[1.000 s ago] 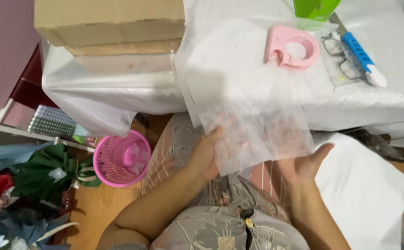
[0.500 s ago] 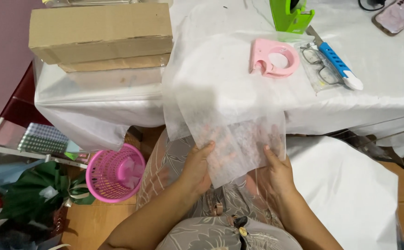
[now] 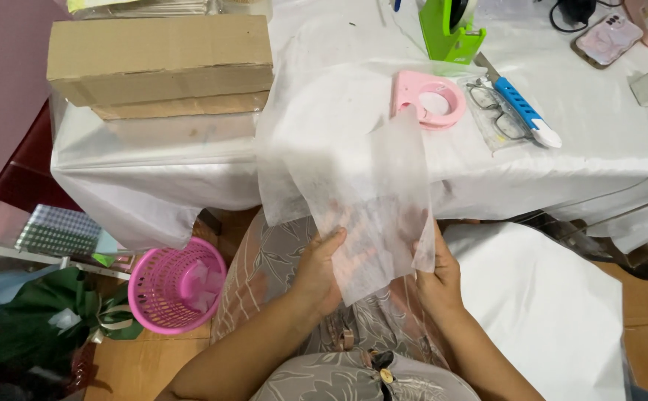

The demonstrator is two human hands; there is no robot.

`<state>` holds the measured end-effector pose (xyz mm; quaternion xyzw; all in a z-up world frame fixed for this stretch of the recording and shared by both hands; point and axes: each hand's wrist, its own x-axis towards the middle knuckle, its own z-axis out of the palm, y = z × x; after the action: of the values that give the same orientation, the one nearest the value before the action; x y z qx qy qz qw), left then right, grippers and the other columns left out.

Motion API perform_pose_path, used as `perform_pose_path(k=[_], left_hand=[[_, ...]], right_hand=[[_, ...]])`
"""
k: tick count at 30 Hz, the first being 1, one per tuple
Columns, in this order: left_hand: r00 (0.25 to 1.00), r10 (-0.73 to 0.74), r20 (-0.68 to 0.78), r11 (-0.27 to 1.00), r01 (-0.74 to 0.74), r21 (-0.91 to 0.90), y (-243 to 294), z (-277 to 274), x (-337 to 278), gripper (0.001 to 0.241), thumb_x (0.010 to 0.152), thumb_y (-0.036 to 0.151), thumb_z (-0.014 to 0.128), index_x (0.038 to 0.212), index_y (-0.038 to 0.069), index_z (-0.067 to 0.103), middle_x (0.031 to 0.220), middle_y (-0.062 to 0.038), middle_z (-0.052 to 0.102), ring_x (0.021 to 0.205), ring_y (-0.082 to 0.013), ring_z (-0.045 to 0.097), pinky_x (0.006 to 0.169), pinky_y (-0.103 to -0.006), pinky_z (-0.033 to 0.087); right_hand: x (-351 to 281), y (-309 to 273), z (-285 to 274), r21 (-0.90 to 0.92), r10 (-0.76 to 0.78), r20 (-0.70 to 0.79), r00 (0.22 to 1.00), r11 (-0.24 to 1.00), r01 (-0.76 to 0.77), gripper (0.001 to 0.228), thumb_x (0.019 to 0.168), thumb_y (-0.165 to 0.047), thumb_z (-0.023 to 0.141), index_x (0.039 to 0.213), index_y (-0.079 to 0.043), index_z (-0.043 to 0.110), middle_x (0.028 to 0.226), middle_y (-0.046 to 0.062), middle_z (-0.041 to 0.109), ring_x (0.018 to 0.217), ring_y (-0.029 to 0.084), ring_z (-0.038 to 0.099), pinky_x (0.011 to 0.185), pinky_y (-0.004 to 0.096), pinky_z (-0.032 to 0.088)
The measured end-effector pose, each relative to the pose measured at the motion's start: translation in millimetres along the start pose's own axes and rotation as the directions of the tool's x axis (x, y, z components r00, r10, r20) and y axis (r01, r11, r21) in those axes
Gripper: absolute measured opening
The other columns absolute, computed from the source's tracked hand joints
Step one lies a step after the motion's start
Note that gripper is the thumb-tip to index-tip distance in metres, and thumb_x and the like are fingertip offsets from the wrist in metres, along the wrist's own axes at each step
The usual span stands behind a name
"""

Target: The person places a sheet of white paper on a table and uses a blue utility knife to cut it into smaller pieces. They then fold the cut paper by hand.

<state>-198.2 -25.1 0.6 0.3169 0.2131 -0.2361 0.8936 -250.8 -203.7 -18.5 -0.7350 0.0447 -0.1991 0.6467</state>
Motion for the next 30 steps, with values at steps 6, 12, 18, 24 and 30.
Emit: perform_pose_path(k=[6, 12, 18, 24, 30], left_hand=[[1.0, -0.013, 0.018, 1.0, 0.013, -0.004, 0, 8, 1, 0.045, 0.096, 0.023, 0.066, 0.139, 0.011, 0.061, 0.123, -0.019, 0.072, 0.111, -0.034, 0.071, 0.095, -0.0572, 0.057], [0.989, 0.01, 0.145, 1.0, -0.006, -0.03, 6, 24, -6, 0.048, 0.099, 0.03, 0.062, 0.143, 0.013, 0.058, 0.128, -0.019, 0.07, 0.113, -0.0311, 0.069, 0.097, -0.0524, 0.057], [0.972, -0.033, 0.233, 0.992, 0.06, -0.111, 9, 38, -12, 0.051, 0.1, 0.051, 0.059, 0.138, 0.017, 0.063, 0.124, -0.013, 0.072, 0.105, -0.0227, 0.07, 0.089, -0.0393, 0.061], [0.966, -0.029, 0.258, 0.981, 0.077, -0.18, 24, 60, -38, 0.043, 0.097, 0.045, 0.067, 0.129, 0.015, 0.067, 0.114, -0.007, 0.074, 0.097, -0.014, 0.07, 0.079, -0.0179, 0.058], [0.962, 0.079, 0.263, 0.989, -0.042, -0.144, 11, 41, -17, 0.024, 0.097, 0.013, 0.073, 0.119, 0.006, 0.067, 0.099, -0.011, 0.074, 0.085, -0.0144, 0.071, 0.069, -0.0166, 0.06]], right_hand=[[-1, -49, 25, 0.085, -0.199, 0.162, 0.967, 0.979, 0.187, 0.059, 0.1, -0.001, 0.052, 0.157, 0.003, 0.036, 0.164, 0.02, 0.038, 0.152, 0.031, 0.032, 0.125, 0.049, 0.027], [1, -48, 16, -0.155, -0.43, 0.381, 0.819, 0.843, 0.515, 0.054, 0.105, -0.02, 0.051, 0.154, 0.002, 0.041, 0.168, 0.022, 0.026, 0.156, 0.037, 0.021, 0.128, 0.052, 0.014], [-2, -38, 16, -0.268, -0.48, 0.434, 0.762, 0.739, 0.618, 0.055, 0.103, -0.027, 0.057, 0.149, 0.001, 0.051, 0.165, 0.021, 0.034, 0.156, 0.037, 0.025, 0.128, 0.051, 0.012], [0, -43, 20, -0.356, -0.502, 0.454, 0.735, 0.654, 0.667, 0.049, 0.104, -0.023, 0.055, 0.149, -0.004, 0.054, 0.164, 0.02, 0.036, 0.155, 0.036, 0.03, 0.128, 0.053, 0.013], [1, -46, 22, -0.359, -0.498, 0.501, 0.707, 0.624, 0.694, 0.056, 0.101, -0.032, 0.06, 0.15, -0.006, 0.052, 0.164, 0.021, 0.038, 0.154, 0.037, 0.031, 0.128, 0.055, 0.011]])
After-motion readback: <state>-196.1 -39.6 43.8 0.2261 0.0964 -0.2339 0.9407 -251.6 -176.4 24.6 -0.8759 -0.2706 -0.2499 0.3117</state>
